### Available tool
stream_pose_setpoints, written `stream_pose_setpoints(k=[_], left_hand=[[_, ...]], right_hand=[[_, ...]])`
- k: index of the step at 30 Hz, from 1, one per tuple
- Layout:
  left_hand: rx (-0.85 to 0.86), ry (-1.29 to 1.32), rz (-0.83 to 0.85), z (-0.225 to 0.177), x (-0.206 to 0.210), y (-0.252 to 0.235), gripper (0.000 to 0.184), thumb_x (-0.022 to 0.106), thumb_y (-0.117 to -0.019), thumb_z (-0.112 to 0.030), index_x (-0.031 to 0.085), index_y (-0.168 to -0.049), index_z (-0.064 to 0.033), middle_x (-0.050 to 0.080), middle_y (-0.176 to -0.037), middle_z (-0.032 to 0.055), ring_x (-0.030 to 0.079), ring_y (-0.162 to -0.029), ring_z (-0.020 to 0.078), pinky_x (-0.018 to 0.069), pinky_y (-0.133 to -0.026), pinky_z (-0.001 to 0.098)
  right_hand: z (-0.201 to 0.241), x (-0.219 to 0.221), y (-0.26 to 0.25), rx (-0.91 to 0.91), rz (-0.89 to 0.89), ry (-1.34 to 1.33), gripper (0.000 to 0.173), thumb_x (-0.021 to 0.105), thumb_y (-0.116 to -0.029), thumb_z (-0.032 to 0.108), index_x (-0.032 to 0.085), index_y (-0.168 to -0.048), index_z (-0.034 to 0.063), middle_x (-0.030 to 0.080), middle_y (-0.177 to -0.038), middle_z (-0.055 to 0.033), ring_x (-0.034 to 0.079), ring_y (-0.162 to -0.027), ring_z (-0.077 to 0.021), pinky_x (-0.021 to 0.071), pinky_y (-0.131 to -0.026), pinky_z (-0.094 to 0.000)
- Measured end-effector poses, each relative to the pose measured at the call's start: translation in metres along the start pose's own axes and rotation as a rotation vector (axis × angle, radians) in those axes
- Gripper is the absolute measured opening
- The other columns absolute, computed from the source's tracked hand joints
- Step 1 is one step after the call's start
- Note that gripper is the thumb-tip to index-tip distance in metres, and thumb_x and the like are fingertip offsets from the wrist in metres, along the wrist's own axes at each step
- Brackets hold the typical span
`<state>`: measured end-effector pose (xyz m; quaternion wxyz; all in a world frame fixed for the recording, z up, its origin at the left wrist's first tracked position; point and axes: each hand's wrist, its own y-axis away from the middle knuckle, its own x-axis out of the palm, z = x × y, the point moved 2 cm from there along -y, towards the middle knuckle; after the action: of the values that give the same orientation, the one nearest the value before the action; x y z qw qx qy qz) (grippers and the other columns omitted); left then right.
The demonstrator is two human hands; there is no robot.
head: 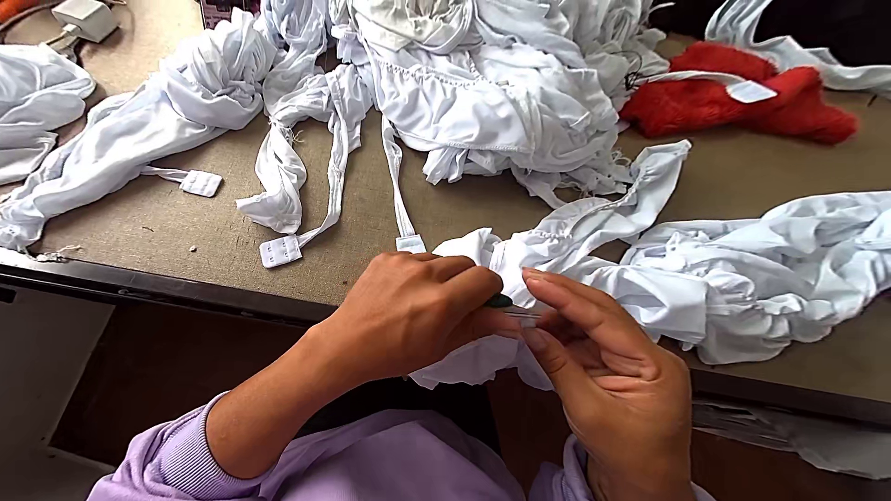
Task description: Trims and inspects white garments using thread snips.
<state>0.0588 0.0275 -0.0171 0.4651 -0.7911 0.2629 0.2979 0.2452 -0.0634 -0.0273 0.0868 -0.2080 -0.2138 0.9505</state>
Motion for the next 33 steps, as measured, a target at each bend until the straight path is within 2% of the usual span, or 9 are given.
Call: stream_pose_setpoints(k=[4, 7, 9, 13, 16, 20, 26, 29, 33], left_hand=[[-0.065, -0.023, 0.114, 0.003, 0.017, 0.009, 0.051, 0.076, -0.0866, -0.036, 0.07, -0.128, -0.0079, 0.067, -0.079, 0.0024, 0.064, -0.07, 0.0191, 0.0512, -0.062, 0.0376], [-0.021, -0.093, 0.115, 0.006, 0.024, 0.015, 0.008, 0.066, -0.0891, -0.013, 0.074, -0.093, -0.0129, 0.062, -0.069, -0.0001, 0.063, -0.064, 0.0183, 0.047, -0.055, 0.0363], [0.03, -0.061, 0.084, 0.005, 0.023, 0.013, 0.006, 0.065, -0.0898, -0.011, 0.07, -0.088, -0.0128, 0.059, -0.068, -0.0009, 0.06, -0.063, 0.0166, 0.0453, -0.055, 0.0338], [0.06, 0.067, 0.003, 0.002, 0.004, 0.007, 0.007, 0.061, -0.0895, -0.008, 0.066, -0.086, -0.0099, 0.056, -0.071, 0.0001, 0.057, -0.066, 0.014, 0.0444, -0.059, 0.0295], [0.02, -0.026, -0.052, 0.013, -0.035, -0.006, 0.005, 0.06, -0.0875, -0.006, 0.064, -0.086, -0.007, 0.06, -0.074, 0.0035, 0.058, -0.066, 0.0153, 0.0465, -0.057, 0.0309], [0.02, -0.324, -0.178, 0.046, -0.084, -0.04, 0.006, 0.061, -0.0854, -0.001, 0.065, -0.09, 0.0005, 0.064, -0.078, 0.0151, 0.061, -0.067, 0.0264, 0.045, -0.056, 0.0403], [0.02, -0.631, -0.535, 0.125, -0.112, -0.076, 0.014, 0.059, -0.0964, -0.009, 0.064, -0.096, 0.0042, 0.069, -0.091, 0.0241, 0.068, -0.084, 0.0361, 0.0503, -0.076, 0.0479], [-0.453, -0.531, -0.224, 0.155, -0.114, -0.072, 0.027, 0.061, -0.0869, 0.0, 0.061, -0.113, 0.0078, 0.065, -0.114, 0.0299, 0.064, -0.107, 0.0478, 0.0478, -0.088, 0.0648], [-0.706, -0.227, 0.355, 0.16, -0.106, -0.046, 0.085, 0.092, -0.0735, -0.014, 0.046, -0.145, -0.0038, 0.054, -0.136, 0.0312, 0.053, -0.125, 0.0518, 0.0407, -0.098, 0.0739]], right_hand=[[0.013, -0.071, 0.015, 0.235, 0.205, 0.527, 0.041, 0.064, -0.0994, 0.036, 0.069, -0.128, 0.0063, 0.073, -0.114, -0.006, 0.072, -0.085, -0.012, 0.0628, -0.072, -0.0314], [0.022, -0.104, 0.009, 0.454, 0.401, 0.879, 0.051, 0.056, -0.103, 0.041, 0.067, -0.131, -0.0006, 0.075, -0.094, -0.0186, 0.071, -0.075, -0.0379, 0.0523, -0.066, -0.063], [0.015, -0.089, -0.006, 0.154, 0.25, 0.955, 0.047, 0.05, -0.1026, 0.038, 0.072, -0.119, 0.0003, 0.074, -0.094, -0.0155, 0.07, -0.075, -0.0329, 0.053, -0.063, -0.0558], [-0.022, -0.03, -0.056, -0.16, 0.31, 0.743, 0.048, 0.054, -0.1004, 0.026, 0.057, -0.142, 0.0025, 0.062, -0.141, -0.0136, 0.051, -0.138, -0.038, 0.0372, -0.113, -0.0599], [-0.049, -0.018, -0.079, -0.07, 0.349, 0.714, 0.048, 0.067, -0.0944, 0.017, 0.058, -0.137, -0.0022, 0.072, -0.098, -0.0157, 0.068, -0.099, -0.0407, 0.0323, -0.104, -0.0774], [-0.031, -0.027, -0.08, -0.182, 0.184, 0.661, 0.033, 0.067, -0.0958, 0.022, 0.066, -0.121, 0.0, 0.065, -0.079, -0.0104, 0.061, -0.062, -0.0216, 0.0525, -0.058, -0.0415], [0.004, -0.032, -0.047, -0.487, -0.253, 0.876, 0.026, 0.06, -0.1011, 0.012, 0.051, -0.123, 0.0003, 0.059, -0.094, -0.0185, 0.06, -0.084, -0.0283, 0.0502, -0.073, -0.0366], [-0.007, -0.027, -0.034, -0.235, -0.007, 0.857, 0.028, 0.057, -0.0982, 0.01, 0.065, -0.119, -0.0073, 0.065, -0.101, -0.025, 0.066, -0.083, -0.0391, 0.0541, -0.068, -0.0497], [-0.015, -0.011, -0.006, -0.251, -0.011, 0.627, 0.02, 0.059, -0.1019, 0.016, 0.068, -0.111, 0.0005, 0.069, -0.101, -0.0153, 0.067, -0.094, -0.0191, 0.056, -0.083, -0.0271]])
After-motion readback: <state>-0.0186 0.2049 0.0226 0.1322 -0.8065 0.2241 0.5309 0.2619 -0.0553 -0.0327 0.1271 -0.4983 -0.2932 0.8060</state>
